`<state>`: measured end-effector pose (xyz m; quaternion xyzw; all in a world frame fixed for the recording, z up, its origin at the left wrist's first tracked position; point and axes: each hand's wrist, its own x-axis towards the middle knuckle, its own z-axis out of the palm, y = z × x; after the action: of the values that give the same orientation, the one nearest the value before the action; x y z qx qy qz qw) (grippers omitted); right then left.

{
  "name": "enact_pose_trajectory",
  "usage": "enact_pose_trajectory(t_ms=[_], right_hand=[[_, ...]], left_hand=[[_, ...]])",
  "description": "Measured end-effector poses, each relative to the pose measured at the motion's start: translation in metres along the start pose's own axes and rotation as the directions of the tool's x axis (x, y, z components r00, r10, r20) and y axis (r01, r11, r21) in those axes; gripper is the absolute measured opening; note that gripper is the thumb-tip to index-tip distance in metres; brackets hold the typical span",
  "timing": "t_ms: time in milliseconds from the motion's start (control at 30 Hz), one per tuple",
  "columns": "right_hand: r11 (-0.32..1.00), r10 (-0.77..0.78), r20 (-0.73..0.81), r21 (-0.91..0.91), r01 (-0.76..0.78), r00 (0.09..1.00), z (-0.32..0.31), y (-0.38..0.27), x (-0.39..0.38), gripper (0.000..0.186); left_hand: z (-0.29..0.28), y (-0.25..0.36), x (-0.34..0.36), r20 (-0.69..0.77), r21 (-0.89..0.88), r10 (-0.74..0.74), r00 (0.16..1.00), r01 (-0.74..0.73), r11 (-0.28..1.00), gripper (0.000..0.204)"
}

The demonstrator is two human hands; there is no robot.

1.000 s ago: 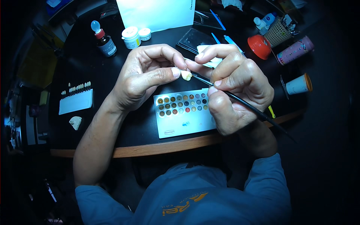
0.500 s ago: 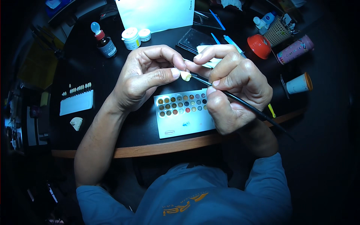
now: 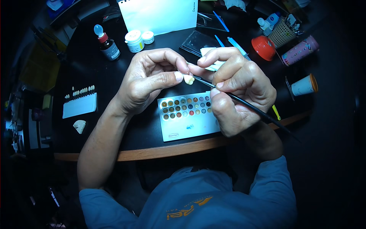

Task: The person holds an artificial tooth and applies pigment to it using a fine brush, repeatedly dipping the brush into wells on a color palette tray.

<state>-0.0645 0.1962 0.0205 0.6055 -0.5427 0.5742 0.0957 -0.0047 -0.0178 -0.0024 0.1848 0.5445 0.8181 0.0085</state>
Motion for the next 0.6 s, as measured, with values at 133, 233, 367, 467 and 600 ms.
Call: enact_pose_trajectory(t_ms=[133, 233, 367, 467, 600], right_hand=[[1.0, -0.004, 0.011, 0.006, 0.004, 1.0, -0.0003, 0.0002, 0.0, 0.011], [1.0, 0.007, -0.005, 0.002, -0.007, 1.0, 0.0022, -0.0005, 0.0001, 0.011], [1.0, 0.004, -0.019, 0.014, -0.004, 1.0, 0.0008, -0.002, 0.0004, 0.011], [1.0, 0.006, -0.008, 0.008, -0.006, 1.0, 0.0025, -0.0011, 0.0008, 0.01], [1.0, -0.004, 0.009, -0.014, 0.004, 1.0, -0.0001, -0.0007, 0.0004, 0.011]], left_hand=[[0.0004, -0.0005, 0.0003, -0.002, -0.007, 0.007, 1.0, -0.007, 1.0, 0.015], [-0.0002, -0.0006, -0.0005, -0.009, -0.003, -0.003, 1.0, 0.003, 1.0, 0.015], [0.0013, -0.0001, 0.0001, -0.01, -0.004, -0.001, 1.0, 0.001, 1.0, 0.015], [0.0004, -0.0003, -0.0005, -0.012, -0.001, 0.008, 1.0, -0.008, 1.0, 0.015], [0.0003, -0.0024, 0.0009, -0.004, -0.01, 0.025, 1.0, -0.025, 1.0, 0.014]])
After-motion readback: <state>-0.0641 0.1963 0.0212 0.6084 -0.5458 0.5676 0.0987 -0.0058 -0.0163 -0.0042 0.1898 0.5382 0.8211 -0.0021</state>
